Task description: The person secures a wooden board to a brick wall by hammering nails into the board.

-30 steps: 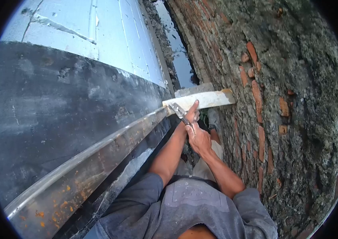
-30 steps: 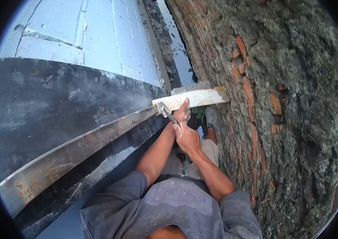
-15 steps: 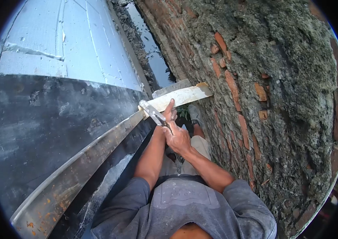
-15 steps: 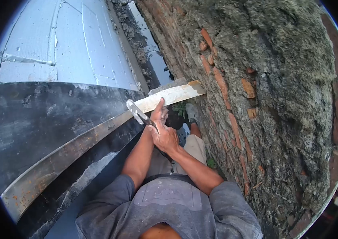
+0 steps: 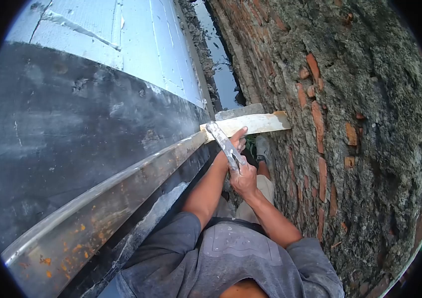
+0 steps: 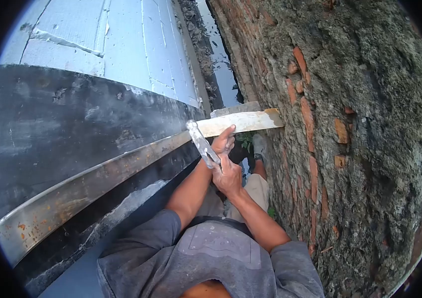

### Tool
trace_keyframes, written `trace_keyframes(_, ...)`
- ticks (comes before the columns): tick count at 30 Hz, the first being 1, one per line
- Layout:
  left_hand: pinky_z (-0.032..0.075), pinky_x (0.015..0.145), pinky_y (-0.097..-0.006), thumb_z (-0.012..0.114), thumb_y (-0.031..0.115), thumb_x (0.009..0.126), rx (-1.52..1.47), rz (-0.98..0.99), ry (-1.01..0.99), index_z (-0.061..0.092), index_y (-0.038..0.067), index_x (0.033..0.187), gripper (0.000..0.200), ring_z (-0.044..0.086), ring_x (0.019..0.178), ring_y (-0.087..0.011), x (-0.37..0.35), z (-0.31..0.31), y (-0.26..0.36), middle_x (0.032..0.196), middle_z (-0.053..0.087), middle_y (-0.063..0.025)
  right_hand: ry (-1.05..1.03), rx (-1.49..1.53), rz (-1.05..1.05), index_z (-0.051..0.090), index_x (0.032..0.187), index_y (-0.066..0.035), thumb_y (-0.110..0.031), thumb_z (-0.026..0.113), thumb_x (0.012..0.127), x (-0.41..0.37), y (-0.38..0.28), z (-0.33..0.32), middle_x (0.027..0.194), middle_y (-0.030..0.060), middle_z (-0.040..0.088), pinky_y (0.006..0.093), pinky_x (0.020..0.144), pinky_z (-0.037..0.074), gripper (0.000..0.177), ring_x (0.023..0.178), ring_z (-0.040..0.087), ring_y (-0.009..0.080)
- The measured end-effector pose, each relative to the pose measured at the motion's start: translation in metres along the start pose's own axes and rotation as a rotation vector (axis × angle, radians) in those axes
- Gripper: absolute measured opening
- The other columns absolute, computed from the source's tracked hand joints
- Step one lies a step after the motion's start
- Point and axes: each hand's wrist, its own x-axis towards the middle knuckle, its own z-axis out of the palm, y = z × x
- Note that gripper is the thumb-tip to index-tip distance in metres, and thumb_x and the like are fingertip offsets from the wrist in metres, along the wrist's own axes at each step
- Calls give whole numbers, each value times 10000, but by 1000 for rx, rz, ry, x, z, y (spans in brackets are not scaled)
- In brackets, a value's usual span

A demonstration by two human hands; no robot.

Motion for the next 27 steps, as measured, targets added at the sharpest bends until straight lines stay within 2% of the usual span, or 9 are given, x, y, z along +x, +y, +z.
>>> trace_keyframes(2,225,398,-256,749,468,799,-22,-8,17,522,184,853,367,283,378,-86,2,-1,-4,453,313,57,-285,-357,279,549,1102,-21,-324,513,976,3,11,4,778,260,651,551,656,470,330,757,629,475)
trace_keyframes(5,230,404,-247,749,455,802,-58,-58,-22,514,190,838,356,285,384,-70,12,-6,-7,474,321,71,-355,-443,350,564,1081,-28,-392,483,974,14,12,6,838,269,664,583,676,473,388,734,632,481)
trace_keyframes(11,246,423,-235,726,421,837,-65,-62,-99,509,181,819,324,301,396,-66,10,-9,-6,494,325,68,-100,-141,152,551,1065,-15,-403,470,980,-3,-6,-6,795,269,661,587,676,470,406,724,625,492)
trace_keyframes(15,264,435,-242,727,403,830,-89,-46,-98,551,145,902,321,311,416,-66,12,-11,-10,622,427,55,-194,-256,196,537,1083,-6,-393,475,980,2,13,2,792,272,658,578,668,475,405,725,627,489)
trace_keyframes(17,272,443,-243,730,396,825,-104,-47,-3,557,130,975,350,328,437,-64,7,-4,-8,720,468,50,-369,-456,316,523,1075,-13,-324,511,977,16,12,5,742,293,625,556,638,469,326,723,621,484)
trace_keyframes(18,279,448,-243,734,396,821,-99,-36,-35,550,115,1039,400,334,451,-58,8,-6,-8,768,479,42,-326,-447,313,525,1072,-18,-318,505,980,16,8,2,747,291,627,551,637,472,314,723,621,484)
trace_keyframes(21,282,436,-238,738,408,817,-103,-58,-37,551,113,1028,408,331,444,-51,13,-8,-12,752,477,39,-258,-310,236,533,1155,-31,-324,510,969,7,2,-9,799,277,656,552,641,485,348,721,636,471)
trace_keyframes(25,273,404,-231,737,432,818,-89,-17,-45,549,135,974,384,331,423,-48,11,-7,-10,711,472,48,-60,-186,38,562,1101,-21,-291,531,963,-6,4,-7,811,270,658,542,639,496,305,697,638,461)
trace_keyframes(27,265,406,-198,728,345,851,-170,-58,-92,558,129,1024,325,317,428,-29,13,-11,-15,808,545,48,-137,-242,99,554,1095,-2,-347,503,974,1,15,-1,815,277,659,552,662,497,369,712,640,471)
